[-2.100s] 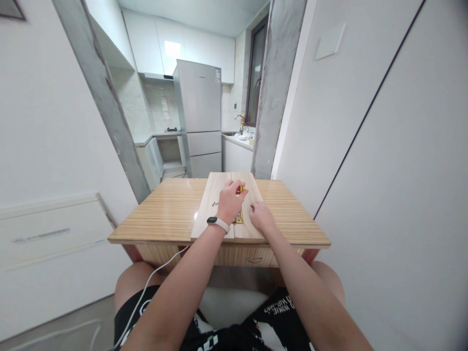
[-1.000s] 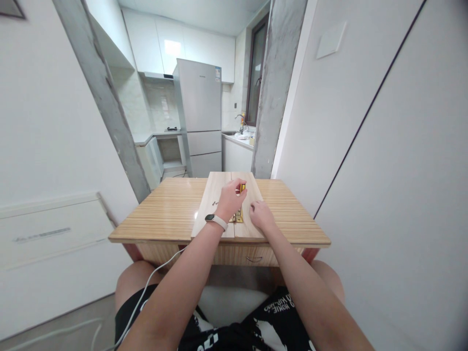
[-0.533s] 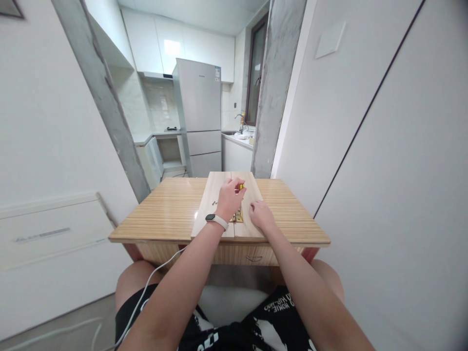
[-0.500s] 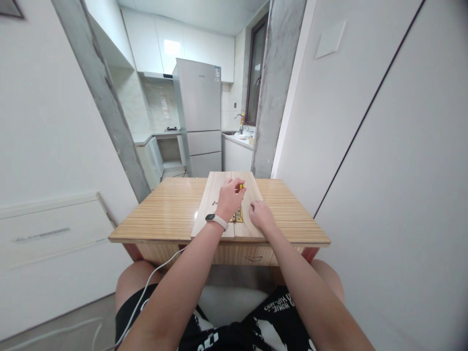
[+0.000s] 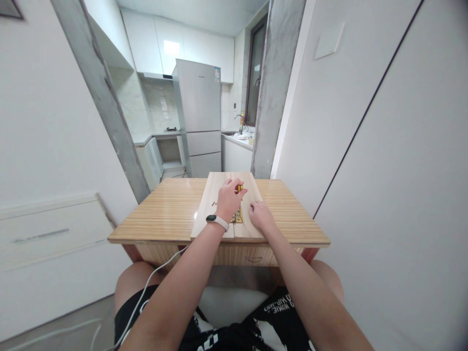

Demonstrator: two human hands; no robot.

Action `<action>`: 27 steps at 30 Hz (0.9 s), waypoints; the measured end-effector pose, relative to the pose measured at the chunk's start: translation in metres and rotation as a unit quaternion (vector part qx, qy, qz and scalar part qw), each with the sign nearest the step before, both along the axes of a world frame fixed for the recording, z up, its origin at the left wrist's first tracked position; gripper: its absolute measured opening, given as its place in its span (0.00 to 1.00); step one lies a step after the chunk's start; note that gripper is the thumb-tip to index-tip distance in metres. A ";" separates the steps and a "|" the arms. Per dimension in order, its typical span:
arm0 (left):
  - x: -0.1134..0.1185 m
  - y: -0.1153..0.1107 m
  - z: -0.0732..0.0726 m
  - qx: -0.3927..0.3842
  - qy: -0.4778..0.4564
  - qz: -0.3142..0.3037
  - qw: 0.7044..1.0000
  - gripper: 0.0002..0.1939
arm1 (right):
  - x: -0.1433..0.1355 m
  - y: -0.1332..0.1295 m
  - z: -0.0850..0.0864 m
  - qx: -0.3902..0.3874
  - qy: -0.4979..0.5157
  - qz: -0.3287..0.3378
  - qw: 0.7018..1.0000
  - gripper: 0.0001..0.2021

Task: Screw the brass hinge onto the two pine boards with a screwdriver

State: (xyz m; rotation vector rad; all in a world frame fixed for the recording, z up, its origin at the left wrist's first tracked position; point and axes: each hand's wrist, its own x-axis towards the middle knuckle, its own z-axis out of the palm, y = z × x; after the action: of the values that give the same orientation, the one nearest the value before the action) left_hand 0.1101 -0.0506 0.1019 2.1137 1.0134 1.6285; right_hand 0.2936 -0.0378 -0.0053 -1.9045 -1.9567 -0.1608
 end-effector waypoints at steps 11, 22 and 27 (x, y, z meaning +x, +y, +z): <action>-0.001 0.001 0.001 -0.017 0.000 -0.041 0.999 0.10 | -0.001 -0.002 0.003 -0.006 0.006 -0.001 1.000 0.15; 0.000 -0.001 -0.005 0.001 -0.006 -0.041 0.999 0.09 | -0.001 -0.001 0.001 -0.001 0.003 0.001 1.000 0.15; -0.001 -0.002 -0.004 0.003 0.000 0.011 1.000 0.09 | 0.000 0.000 0.001 0.004 0.005 -0.002 1.000 0.14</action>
State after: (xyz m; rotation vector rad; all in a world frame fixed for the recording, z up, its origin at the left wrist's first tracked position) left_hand 0.1090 -0.0528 0.0978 2.1130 1.0368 1.6452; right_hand 0.2933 -0.0376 -0.0045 -1.9018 -1.9430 -0.1590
